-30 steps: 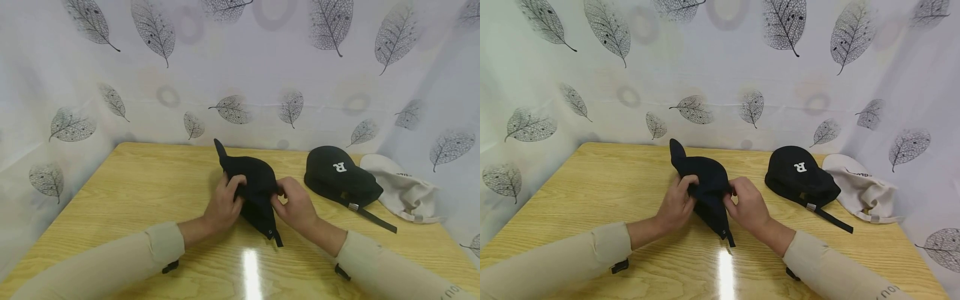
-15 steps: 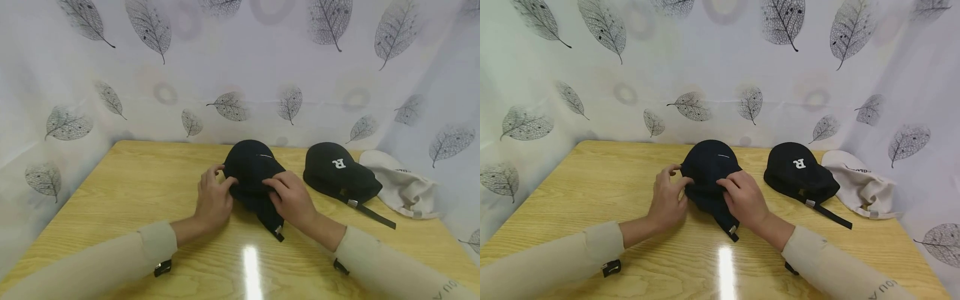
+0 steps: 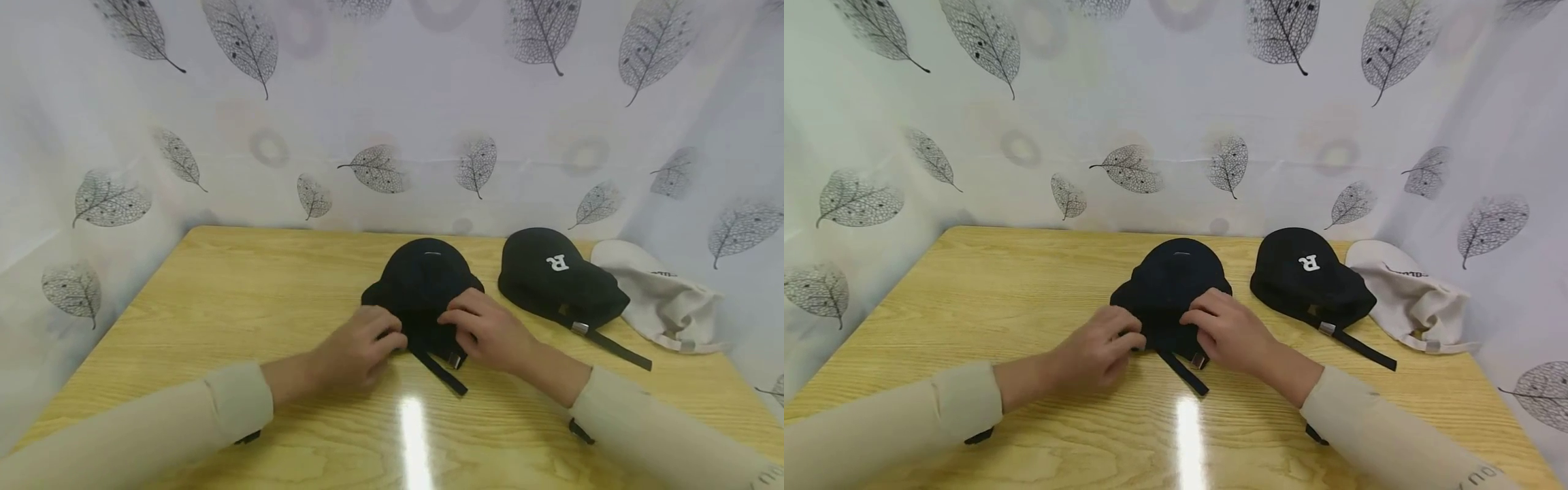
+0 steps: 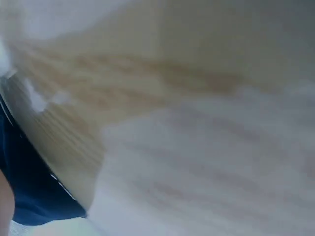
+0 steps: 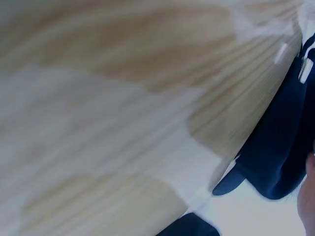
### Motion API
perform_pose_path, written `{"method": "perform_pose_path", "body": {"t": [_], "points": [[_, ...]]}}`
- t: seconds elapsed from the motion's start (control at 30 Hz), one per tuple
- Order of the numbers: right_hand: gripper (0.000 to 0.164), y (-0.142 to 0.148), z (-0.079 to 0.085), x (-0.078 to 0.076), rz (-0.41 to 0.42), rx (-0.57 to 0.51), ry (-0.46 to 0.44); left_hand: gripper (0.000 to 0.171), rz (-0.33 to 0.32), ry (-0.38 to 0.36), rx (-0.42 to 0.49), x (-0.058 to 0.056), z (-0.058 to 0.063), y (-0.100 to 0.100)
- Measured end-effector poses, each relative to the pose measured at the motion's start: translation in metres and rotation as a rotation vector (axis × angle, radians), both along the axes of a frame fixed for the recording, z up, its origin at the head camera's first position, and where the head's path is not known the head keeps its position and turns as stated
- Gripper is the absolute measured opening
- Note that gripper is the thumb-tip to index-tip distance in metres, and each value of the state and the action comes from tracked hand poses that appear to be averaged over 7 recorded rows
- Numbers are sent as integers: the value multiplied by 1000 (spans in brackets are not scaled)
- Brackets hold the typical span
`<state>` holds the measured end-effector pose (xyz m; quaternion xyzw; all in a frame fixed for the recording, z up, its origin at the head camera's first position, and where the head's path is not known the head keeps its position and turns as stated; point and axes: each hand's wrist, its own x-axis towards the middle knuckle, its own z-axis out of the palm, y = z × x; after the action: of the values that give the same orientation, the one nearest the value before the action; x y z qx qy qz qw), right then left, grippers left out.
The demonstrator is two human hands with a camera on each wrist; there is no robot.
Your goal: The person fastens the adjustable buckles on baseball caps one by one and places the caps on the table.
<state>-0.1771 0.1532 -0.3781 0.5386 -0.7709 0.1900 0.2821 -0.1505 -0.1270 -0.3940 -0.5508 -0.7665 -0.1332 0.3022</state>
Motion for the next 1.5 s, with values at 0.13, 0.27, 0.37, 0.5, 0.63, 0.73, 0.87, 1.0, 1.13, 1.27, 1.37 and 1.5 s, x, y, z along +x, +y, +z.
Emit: {"method": "perform_pose_path", "body": {"t": [0.13, 0.27, 0.37, 0.5, 0.63, 0.73, 0.87, 1.0, 1.13, 1.27, 1.37, 1.5], "points": [[19, 12, -1, -2, 74, 67, -20, 11, -220, -53, -105, -3, -4, 5], [19, 17, 1, -4, 109, 152, -58, 15, -259, -149, -156, -6, -5, 8], [21, 16, 2, -6, 125, 222, -57, 23, -255, -233, -182, -8, -4, 10], [22, 14, 3, -6, 101, 294, -55, 35, -214, -267, -252, -6, -3, 13], [19, 15, -1, 1, 42, 372, -114, 40, -153, -268, -293, 2, -6, 16], [20, 17, -5, 8, 15, 420, -181, 34, -135, -280, -250, 7, -10, 18], [24, 16, -7, 10, -2, 428, -219, 17, -124, -245, -163, 4, -13, 21], [21, 14, -3, 5, -3, 415, -236, 4, -123, -162, -142, -5, -11, 23], [19, 14, -2, 3, -5, 398, -300, 5, -149, -161, -162, -8, -8, 22], [15, 13, -5, 5, 32, 370, -422, 13, -197, -185, -158, -6, -8, 17], [13, 13, -7, 8, 48, 345, -492, 13, -208, -165, -144, -5, -10, 14], [14, 13, -7, 8, 51, 319, -518, 16, -182, -155, -136, -6, -12, 15]]}}
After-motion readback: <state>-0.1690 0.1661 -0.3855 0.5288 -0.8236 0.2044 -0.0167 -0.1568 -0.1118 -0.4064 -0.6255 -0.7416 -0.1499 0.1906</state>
